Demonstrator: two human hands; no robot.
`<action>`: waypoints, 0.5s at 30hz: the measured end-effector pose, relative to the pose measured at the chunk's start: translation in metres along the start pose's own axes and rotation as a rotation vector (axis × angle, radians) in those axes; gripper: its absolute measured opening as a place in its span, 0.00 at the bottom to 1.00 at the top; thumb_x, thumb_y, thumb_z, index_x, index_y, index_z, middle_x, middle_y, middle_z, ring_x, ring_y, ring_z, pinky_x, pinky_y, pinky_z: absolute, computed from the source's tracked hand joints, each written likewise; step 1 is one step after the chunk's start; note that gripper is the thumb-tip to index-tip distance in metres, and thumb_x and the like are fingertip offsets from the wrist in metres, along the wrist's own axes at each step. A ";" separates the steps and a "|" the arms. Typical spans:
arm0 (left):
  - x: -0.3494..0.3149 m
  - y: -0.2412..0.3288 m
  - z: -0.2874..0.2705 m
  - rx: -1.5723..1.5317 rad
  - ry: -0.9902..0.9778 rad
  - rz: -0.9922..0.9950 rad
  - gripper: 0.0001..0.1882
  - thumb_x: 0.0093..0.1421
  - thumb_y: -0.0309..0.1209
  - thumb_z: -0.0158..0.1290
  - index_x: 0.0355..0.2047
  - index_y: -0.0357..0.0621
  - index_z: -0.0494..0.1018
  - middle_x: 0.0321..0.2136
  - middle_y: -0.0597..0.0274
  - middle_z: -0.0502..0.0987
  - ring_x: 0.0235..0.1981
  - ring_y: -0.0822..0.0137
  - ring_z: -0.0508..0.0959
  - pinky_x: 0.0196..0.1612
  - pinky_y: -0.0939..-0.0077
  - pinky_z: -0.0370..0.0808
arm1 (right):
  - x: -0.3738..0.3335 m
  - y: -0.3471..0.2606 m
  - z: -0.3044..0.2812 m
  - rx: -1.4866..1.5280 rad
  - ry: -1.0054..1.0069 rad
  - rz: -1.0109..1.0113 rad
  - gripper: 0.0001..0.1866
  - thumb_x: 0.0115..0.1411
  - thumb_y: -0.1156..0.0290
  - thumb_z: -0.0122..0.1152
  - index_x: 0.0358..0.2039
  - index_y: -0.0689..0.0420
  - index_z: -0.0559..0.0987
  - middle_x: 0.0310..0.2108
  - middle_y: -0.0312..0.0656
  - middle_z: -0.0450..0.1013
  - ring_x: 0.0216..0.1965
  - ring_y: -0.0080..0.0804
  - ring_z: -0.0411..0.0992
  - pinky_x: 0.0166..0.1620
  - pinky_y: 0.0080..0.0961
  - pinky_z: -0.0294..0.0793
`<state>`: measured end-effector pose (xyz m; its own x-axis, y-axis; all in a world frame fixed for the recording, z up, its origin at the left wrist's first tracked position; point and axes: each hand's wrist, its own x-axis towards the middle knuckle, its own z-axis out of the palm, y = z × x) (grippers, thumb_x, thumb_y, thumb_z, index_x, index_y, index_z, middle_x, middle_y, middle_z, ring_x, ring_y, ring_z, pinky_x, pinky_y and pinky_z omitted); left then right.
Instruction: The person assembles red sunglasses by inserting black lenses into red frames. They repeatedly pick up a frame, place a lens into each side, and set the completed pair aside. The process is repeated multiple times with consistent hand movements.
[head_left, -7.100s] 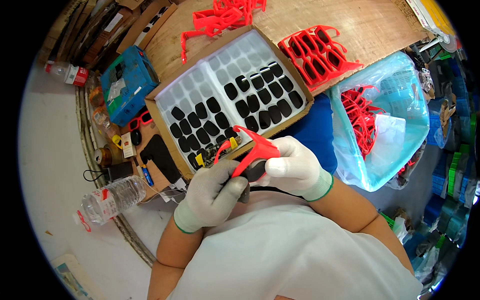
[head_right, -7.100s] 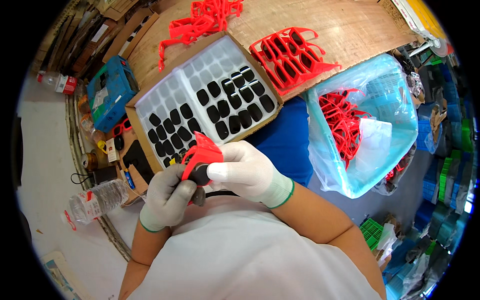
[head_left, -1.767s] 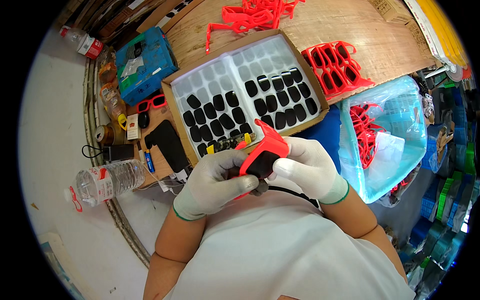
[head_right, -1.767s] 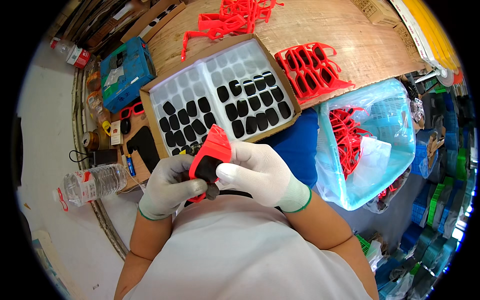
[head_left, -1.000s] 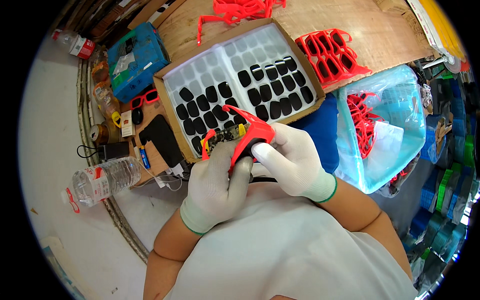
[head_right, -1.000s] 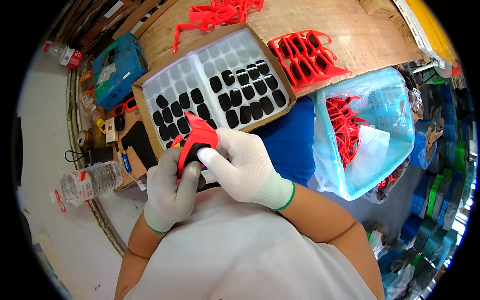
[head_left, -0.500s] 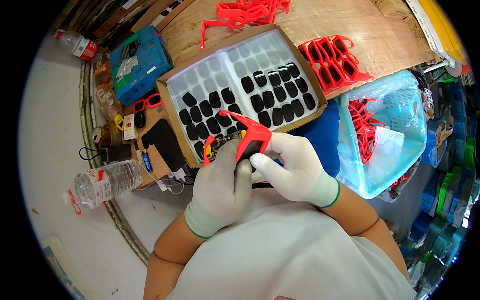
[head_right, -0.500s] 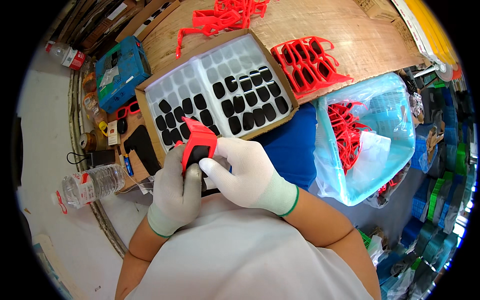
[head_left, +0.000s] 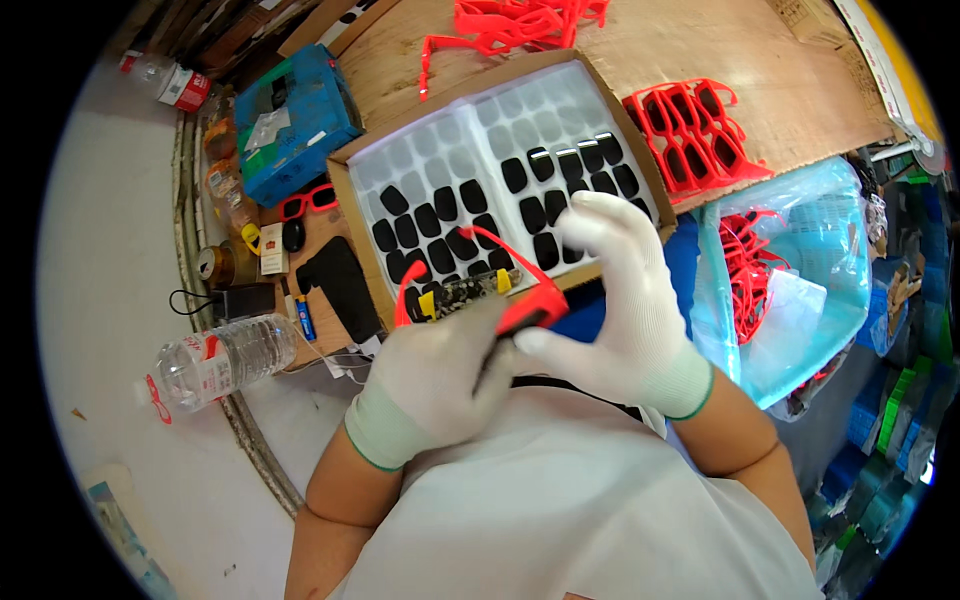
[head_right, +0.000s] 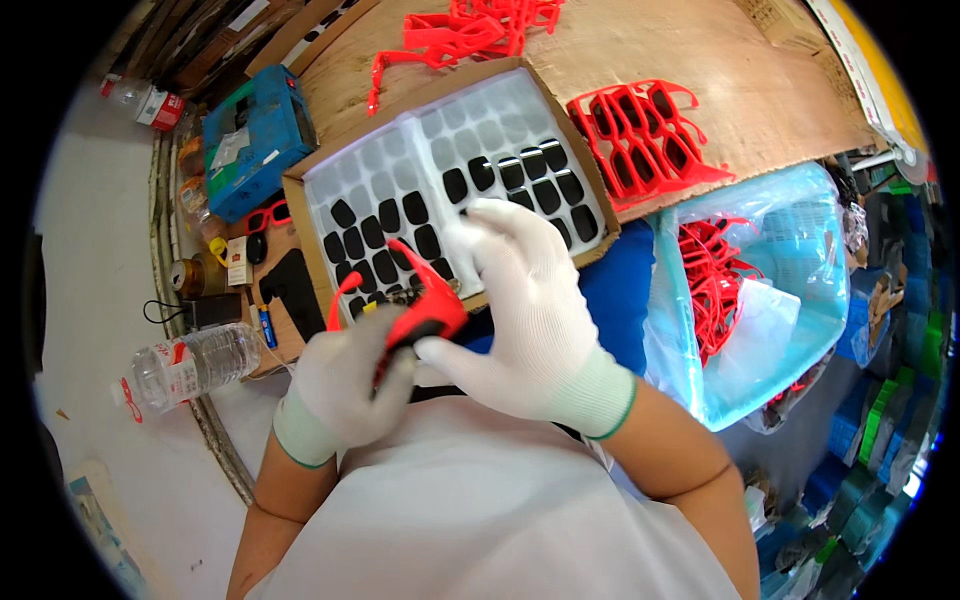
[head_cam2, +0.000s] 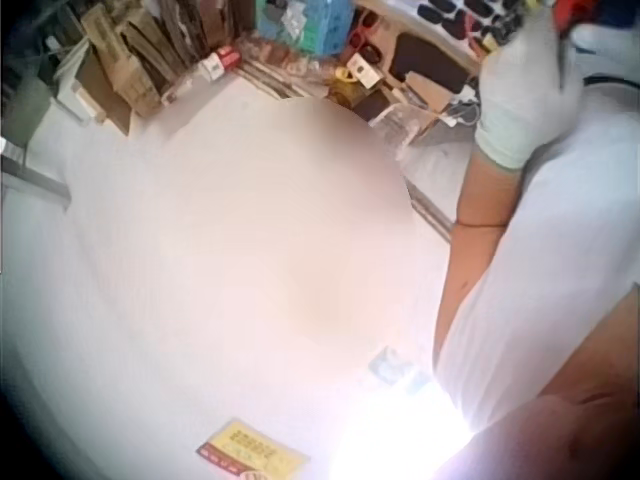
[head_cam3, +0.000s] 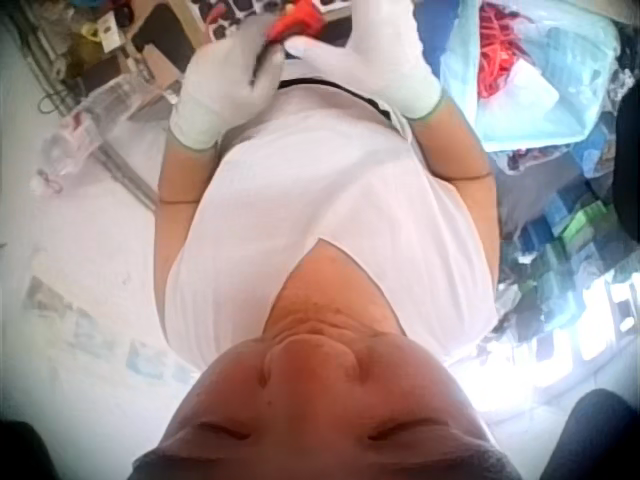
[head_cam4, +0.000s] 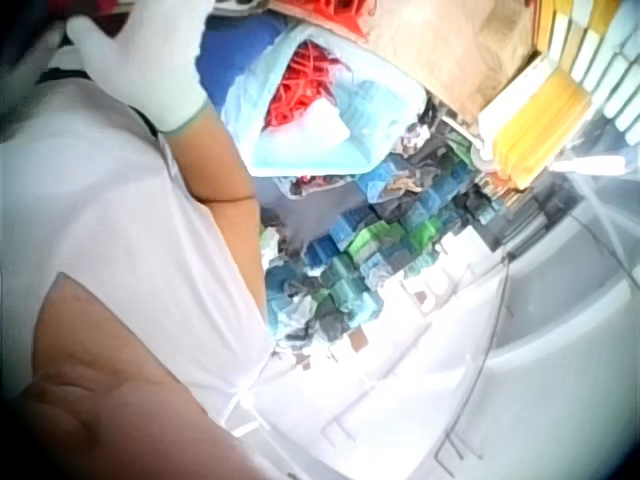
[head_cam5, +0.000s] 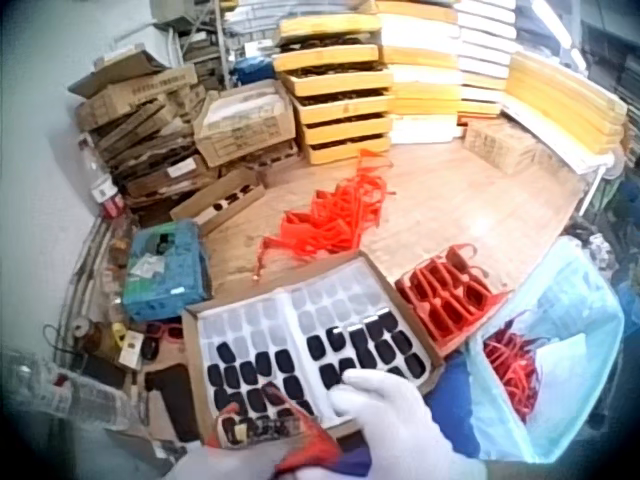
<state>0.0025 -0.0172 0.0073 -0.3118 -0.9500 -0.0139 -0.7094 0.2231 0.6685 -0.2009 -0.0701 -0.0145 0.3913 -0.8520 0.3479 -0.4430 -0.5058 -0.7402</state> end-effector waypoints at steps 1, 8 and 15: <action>0.005 0.009 -0.007 0.028 -0.122 -0.028 0.14 0.58 0.30 0.57 0.43 0.38 0.75 0.24 0.49 0.78 0.23 0.51 0.80 0.26 0.59 0.77 | 0.005 0.006 -0.008 0.013 -0.148 -0.110 0.28 0.43 0.67 0.75 0.44 0.61 0.74 0.53 0.53 0.67 0.54 0.59 0.66 0.54 0.49 0.68; 0.066 -0.061 -0.021 -0.236 0.068 -0.374 0.14 0.61 0.37 0.54 0.40 0.40 0.78 0.28 0.53 0.83 0.30 0.62 0.84 0.35 0.66 0.79 | -0.005 0.027 -0.035 0.540 -0.503 0.208 0.11 0.62 0.69 0.56 0.37 0.64 0.78 0.35 0.50 0.74 0.39 0.41 0.73 0.46 0.37 0.71; 0.085 -0.180 0.016 0.713 -0.053 -0.726 0.22 0.59 0.43 0.54 0.48 0.40 0.76 0.50 0.43 0.76 0.53 0.45 0.76 0.56 0.54 0.74 | -0.016 0.023 -0.026 0.805 -0.365 0.423 0.14 0.66 0.71 0.46 0.47 0.65 0.73 0.34 0.45 0.71 0.40 0.39 0.70 0.59 0.38 0.64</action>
<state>0.0936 -0.1349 -0.1263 0.3282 -0.9008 -0.2844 -0.9445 -0.3085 -0.1130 -0.2389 -0.0717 -0.0222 0.6125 -0.7787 -0.1359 0.0250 0.1909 -0.9813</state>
